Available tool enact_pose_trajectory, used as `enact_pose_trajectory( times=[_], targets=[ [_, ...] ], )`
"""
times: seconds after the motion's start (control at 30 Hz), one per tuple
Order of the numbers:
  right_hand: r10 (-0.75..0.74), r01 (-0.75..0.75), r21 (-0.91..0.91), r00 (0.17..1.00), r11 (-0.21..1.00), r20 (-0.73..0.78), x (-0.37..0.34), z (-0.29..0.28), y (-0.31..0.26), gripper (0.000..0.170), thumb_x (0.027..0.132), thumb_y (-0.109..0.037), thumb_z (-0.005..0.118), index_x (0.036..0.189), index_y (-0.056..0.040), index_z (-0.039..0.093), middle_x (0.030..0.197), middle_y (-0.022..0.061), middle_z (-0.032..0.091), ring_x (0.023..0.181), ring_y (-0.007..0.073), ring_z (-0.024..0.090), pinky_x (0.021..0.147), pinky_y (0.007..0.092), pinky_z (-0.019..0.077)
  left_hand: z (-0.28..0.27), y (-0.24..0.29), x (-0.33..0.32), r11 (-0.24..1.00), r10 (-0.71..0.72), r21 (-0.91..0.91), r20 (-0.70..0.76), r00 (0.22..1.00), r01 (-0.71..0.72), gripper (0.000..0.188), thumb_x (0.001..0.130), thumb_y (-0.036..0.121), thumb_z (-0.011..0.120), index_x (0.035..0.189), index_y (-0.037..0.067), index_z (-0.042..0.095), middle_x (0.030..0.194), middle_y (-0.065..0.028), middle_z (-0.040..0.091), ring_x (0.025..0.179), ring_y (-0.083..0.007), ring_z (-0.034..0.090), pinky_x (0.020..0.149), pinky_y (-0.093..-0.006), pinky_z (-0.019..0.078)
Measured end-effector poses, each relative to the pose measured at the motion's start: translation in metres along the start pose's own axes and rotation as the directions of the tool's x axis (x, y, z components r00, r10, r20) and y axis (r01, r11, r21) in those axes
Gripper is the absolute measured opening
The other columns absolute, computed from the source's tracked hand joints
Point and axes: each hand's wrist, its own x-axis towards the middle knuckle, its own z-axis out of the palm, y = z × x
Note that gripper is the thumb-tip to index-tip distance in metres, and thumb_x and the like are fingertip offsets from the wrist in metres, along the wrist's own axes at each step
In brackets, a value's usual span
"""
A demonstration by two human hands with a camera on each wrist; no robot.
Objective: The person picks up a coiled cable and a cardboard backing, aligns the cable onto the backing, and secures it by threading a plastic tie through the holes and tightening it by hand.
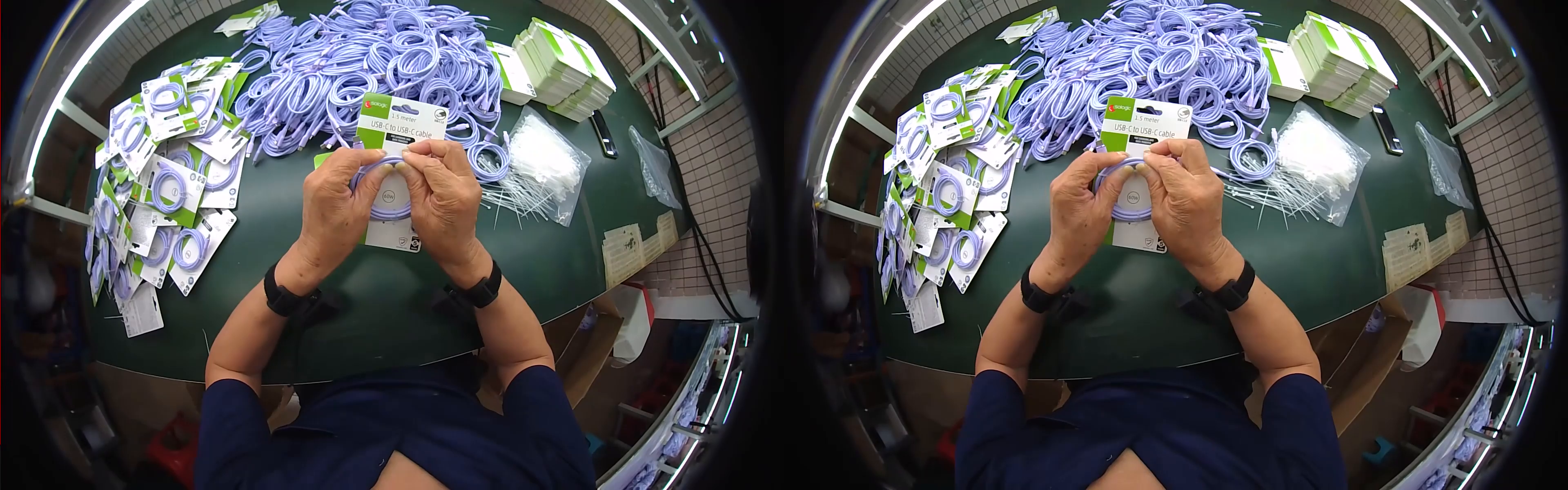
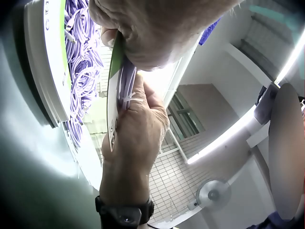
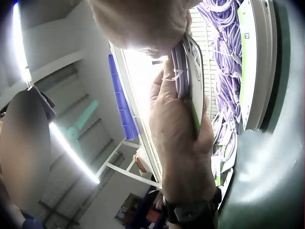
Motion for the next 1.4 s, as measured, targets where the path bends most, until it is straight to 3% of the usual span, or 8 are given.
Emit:
enact_pose_trajectory(
  times=[0.07, 0.27, 0.4, 0.53, 0.63, 1.0, 1.3, 1.4],
  targets=[
    [0.023, -0.023, 0.012, 1.0, 1.0, 0.0, -0.004, 0.0, 0.001, 0.019, 0.09, 0.001, 0.08, 0.109, 0.0008, 0.077, 0.108, 0.0118, 0.07, 0.093, 0.0219, 0.068, 0.076, 0.0332, 0.0571, 0.001, 0.004, -0.001, 1.0, -0.027, -0.007, 0.005, 1.0, 0.027, 0.015, 0.094, 0.007, 0.079, 0.107, 0.001, 0.076, 0.091, -0.0135, 0.072, 0.075, -0.0255, 0.069, 0.067, -0.0352, 0.0536],
    [0.04, -0.037, 0.083, 0.999, 0.996, -0.035, 0.003, -0.006, -0.004, 0.029, 0.091, -0.001, 0.082, 0.119, 0.0016, 0.073, 0.115, 0.011, 0.069, 0.095, 0.0187, 0.067, 0.076, 0.032, 0.0575, -0.005, 0.008, 0.006, 0.998, 0.064, 0.022, -0.003, 0.998, -0.064, 0.018, 0.095, 0.008, 0.078, 0.113, 0.004, 0.076, 0.086, -0.0099, 0.067, 0.069, -0.0221, 0.062, 0.064, -0.0346, 0.0504],
    [0.181, -0.077, 0.353, 0.945, 0.932, -0.272, 0.01, -0.01, -0.02, 0.042, 0.095, -0.006, 0.081, 0.131, 0.0049, 0.064, 0.12, 0.0107, 0.067, 0.1, 0.0174, 0.067, 0.079, 0.0298, 0.0578, -0.014, 0.012, 0.009, 0.996, 0.092, 0.01, -0.036, 0.995, -0.092, 0.021, 0.095, 0.008, 0.078, 0.116, 0.005, 0.076, 0.085, -0.0079, 0.064, 0.068, -0.0187, 0.059, 0.062, -0.0333, 0.0486],
    [0.36, -0.329, 0.538, 0.932, 0.776, 0.051, -0.003, -0.017, -0.002, 0.046, 0.1, -0.012, 0.077, 0.138, 0.0072, 0.057, 0.12, 0.0104, 0.069, 0.104, 0.017, 0.069, 0.086, 0.0288, 0.0589, -0.016, 0.008, 0.002, 0.994, 0.113, 0.009, -0.032, 0.993, -0.113, 0.025, 0.096, 0.01, 0.078, 0.12, 0.005, 0.075, 0.087, -0.0069, 0.064, 0.07, -0.016, 0.057, 0.061, -0.0319, 0.0475],
    [0.445, -0.607, 0.598, 0.793, 0.524, 0.415, -0.01, -0.015, -0.001, 0.039, 0.104, -0.016, 0.073, 0.134, 0.0048, 0.061, 0.12, 0.0112, 0.072, 0.106, 0.0156, 0.071, 0.091, 0.0299, 0.0593, -0.013, 0.005, 0.003, 0.985, 0.173, 0.011, 0.018, 0.985, -0.173, 0.031, 0.097, 0.011, 0.078, 0.126, 0.005, 0.073, 0.092, -0.007, 0.065, 0.071, -0.0149, 0.057, 0.06, -0.0311, 0.047],
    [0.502, -0.572, 0.741, 0.783, 0.352, 0.366, -0.005, -0.026, 0.002, 0.035, 0.111, -0.026, 0.062, 0.131, 0.0017, 0.065, 0.118, 0.01, 0.075, 0.104, 0.0124, 0.072, 0.092, 0.0305, 0.0602, -0.011, 0.024, -0.005, 0.828, -0.181, -0.489, 0.228, 0.957, 0.273, 0.058, 0.096, -0.006, 0.073, 0.15, 0.004, 0.055, 0.115, -0.0078, 0.066, 0.101, -0.0125, 0.068, 0.085, -0.0268, 0.0606],
    [0.579, -0.593, 0.788, 0.705, 0.165, 0.41, -0.004, -0.024, 0.001, 0.031, 0.11, -0.025, 0.064, 0.127, 0.0, 0.068, 0.114, 0.0082, 0.076, 0.1, 0.0121, 0.072, 0.09, 0.0306, 0.0601, -0.005, 0.018, -0.009, 0.847, -0.13, -0.487, 0.196, 0.972, 0.211, 0.057, 0.096, -0.01, 0.069, 0.15, 0.001, 0.053, 0.116, -0.0084, 0.067, 0.101, -0.0123, 0.069, 0.089, -0.0269, 0.0592],
    [0.589, -0.6, 0.781, 0.7, 0.175, 0.405, -0.005, -0.025, 0.003, 0.029, 0.109, -0.024, 0.064, 0.126, -0.0001, 0.068, 0.115, 0.0082, 0.075, 0.1, 0.012, 0.072, 0.09, 0.0304, 0.0601, -0.002, 0.015, -0.011, 0.934, -0.045, -0.342, 0.177, 0.983, 0.104, 0.06, 0.095, -0.009, 0.07, 0.151, 0.0, 0.05, 0.113, -0.0096, 0.069, 0.101, -0.013, 0.069, 0.089, -0.0275, 0.0585]
  ],
)
